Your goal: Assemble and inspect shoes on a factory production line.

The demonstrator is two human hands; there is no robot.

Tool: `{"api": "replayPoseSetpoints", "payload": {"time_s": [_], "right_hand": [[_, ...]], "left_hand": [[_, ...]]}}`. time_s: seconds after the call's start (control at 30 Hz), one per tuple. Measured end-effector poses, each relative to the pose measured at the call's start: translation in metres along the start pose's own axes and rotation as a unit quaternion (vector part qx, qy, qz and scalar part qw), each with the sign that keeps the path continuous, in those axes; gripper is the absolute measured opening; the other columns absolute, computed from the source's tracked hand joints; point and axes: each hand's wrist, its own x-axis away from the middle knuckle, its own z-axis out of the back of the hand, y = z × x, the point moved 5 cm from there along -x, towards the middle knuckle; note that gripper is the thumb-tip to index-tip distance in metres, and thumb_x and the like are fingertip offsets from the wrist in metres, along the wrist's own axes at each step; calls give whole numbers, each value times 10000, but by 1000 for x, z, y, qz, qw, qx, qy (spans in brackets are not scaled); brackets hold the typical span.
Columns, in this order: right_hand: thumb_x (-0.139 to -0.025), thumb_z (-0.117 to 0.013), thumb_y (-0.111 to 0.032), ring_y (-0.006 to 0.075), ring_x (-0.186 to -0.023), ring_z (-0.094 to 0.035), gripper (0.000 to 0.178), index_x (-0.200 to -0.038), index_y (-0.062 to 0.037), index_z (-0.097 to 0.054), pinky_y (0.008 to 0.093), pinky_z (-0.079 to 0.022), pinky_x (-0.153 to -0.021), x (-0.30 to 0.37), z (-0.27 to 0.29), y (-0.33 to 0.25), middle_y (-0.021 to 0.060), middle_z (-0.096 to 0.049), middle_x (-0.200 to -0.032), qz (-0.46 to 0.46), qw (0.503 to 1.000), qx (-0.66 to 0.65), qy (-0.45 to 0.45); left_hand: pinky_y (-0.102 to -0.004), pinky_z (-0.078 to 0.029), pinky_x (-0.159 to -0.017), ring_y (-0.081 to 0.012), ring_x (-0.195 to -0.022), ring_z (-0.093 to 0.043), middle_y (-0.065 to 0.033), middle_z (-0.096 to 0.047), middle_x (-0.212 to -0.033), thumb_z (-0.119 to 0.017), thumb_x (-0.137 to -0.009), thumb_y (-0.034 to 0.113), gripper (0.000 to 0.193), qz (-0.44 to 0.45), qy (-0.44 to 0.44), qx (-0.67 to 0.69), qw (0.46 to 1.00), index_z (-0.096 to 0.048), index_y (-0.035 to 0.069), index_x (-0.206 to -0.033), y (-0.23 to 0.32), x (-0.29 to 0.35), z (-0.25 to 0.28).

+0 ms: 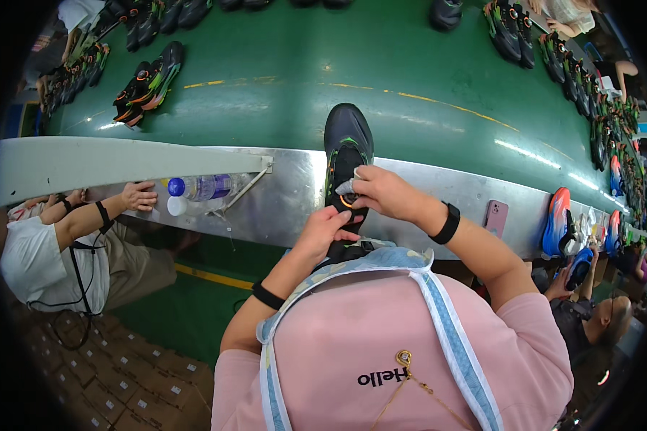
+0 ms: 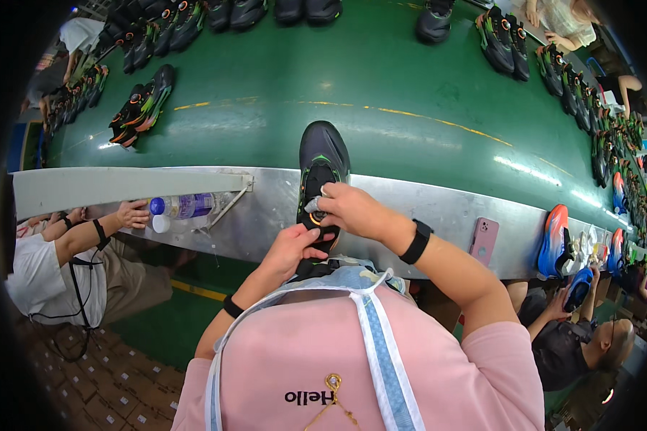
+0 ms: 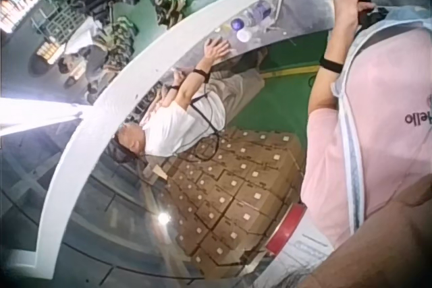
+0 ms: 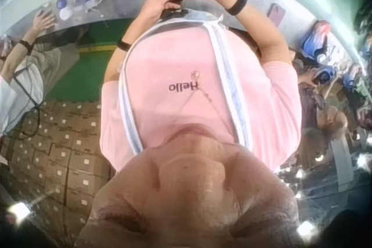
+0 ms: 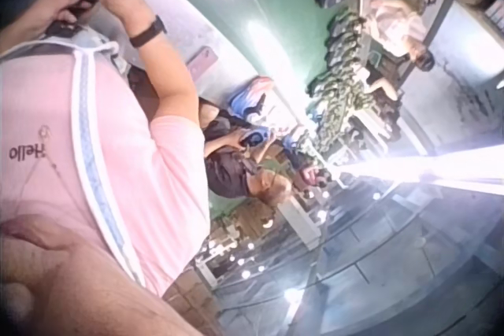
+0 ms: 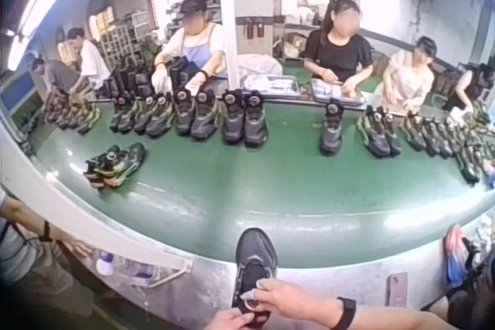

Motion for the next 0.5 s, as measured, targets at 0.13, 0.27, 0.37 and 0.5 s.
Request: {"api": "replayPoseSetpoints", "payload": {"time_s": [0.13,0.27,0.37,0.5], "right_hand": [[-738,-678,-135,331,-860,-513,324,-1049,-87,-602,394,-436,-751,18,1,6,145,-489,-925,14,1000,-13,14],[-757,-667,-141,328,-852,-517,315,-1060,-89,-598,396,-434,-744,13,7,4,131,-503,-915,7,998,-57,-32],[-762,-662,-123,326,-842,-530,338,-1091,-102,-588,395,-440,-739,2,1,9,122,-517,-911,-3,998,-59,-3],[-762,-655,-83,328,-852,-549,396,-1146,-123,-564,390,-451,-743,12,1,8,117,-531,-937,-45,996,-75,17]], "left_hand": [[-307,-510,-741,-241,-1005,-589,-173,-566,-1121,-506,-924,195,338,6,-61,121,991,-504,-73,-1130,-1,13,14],[-285,-488,-577,-277,-972,-604,-178,-554,-1127,-515,-922,219,368,23,-49,126,991,-498,-85,-1129,6,17,22],[-241,-439,-441,-273,-908,-626,-175,-569,-1059,-507,-929,261,403,54,-53,81,994,-484,-96,-1115,11,11,10],[-234,-461,-468,-259,-874,-634,-176,-590,-959,-500,-932,265,363,88,-100,61,989,-481,-75,-1055,-6,4,-4]]}}
